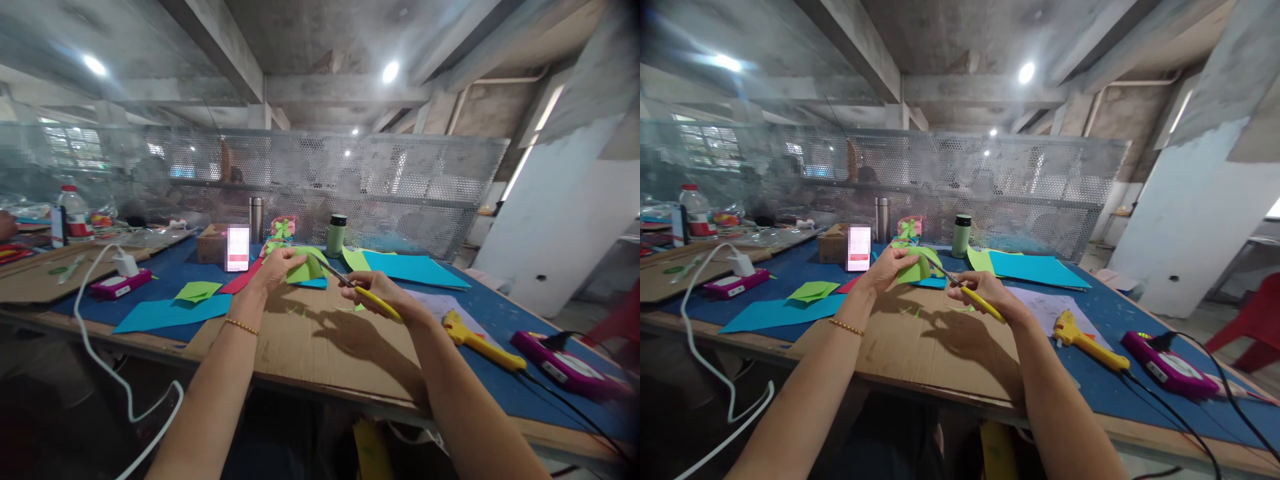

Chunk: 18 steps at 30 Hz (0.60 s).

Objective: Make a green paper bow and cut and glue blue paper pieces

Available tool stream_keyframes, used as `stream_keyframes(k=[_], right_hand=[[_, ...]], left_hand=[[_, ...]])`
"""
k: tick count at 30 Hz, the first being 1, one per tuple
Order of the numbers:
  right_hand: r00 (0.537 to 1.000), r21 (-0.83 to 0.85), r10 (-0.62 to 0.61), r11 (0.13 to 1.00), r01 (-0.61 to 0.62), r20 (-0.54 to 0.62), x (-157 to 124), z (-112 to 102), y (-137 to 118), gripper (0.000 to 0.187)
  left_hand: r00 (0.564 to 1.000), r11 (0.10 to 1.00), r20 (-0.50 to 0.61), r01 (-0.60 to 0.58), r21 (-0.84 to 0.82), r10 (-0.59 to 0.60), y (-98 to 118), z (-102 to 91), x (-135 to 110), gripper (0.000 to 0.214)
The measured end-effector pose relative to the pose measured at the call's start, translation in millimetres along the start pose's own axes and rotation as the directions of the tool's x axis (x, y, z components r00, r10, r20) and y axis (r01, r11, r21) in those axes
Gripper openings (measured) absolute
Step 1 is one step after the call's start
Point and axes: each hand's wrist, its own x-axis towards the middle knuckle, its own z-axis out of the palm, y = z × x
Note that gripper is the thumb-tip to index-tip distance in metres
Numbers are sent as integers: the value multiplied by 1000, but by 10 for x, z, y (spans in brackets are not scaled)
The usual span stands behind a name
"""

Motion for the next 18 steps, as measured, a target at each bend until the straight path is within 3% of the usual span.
stream_keyframes(k=[3, 5, 8, 12, 15, 18], right_hand=[[1000, 5, 24, 1000, -24, -9, -24, -23, -27, 43], [999, 31, 29, 999, -28, -41, -37, -24, -57, 44], [986, 132, 16, 991, 6, -168, -23, 30, -100, 45], [935, 370, 24, 922, 116, -353, 64, 187, -96, 47], [927, 471, 2, 861, 190, -376, 133, 296, -39, 49], [933, 532, 21, 826, 186, -359, 162, 377, -6, 44]], left_hand=[[985, 1000, -169, -25, -11, 23, -19, -37, 70, 26], [950, 998, -308, -55, -7, 50, -40, -72, 123, 25], [910, 997, -407, -69, 40, 79, -84, -99, 175, 25], [930, 997, -361, -77, -14, 66, -172, -8, 179, 30], [966, 993, -258, -51, -107, 22, -210, 138, 137, 34], [992, 974, -125, -7, -225, -22, -173, 273, 72, 36]])
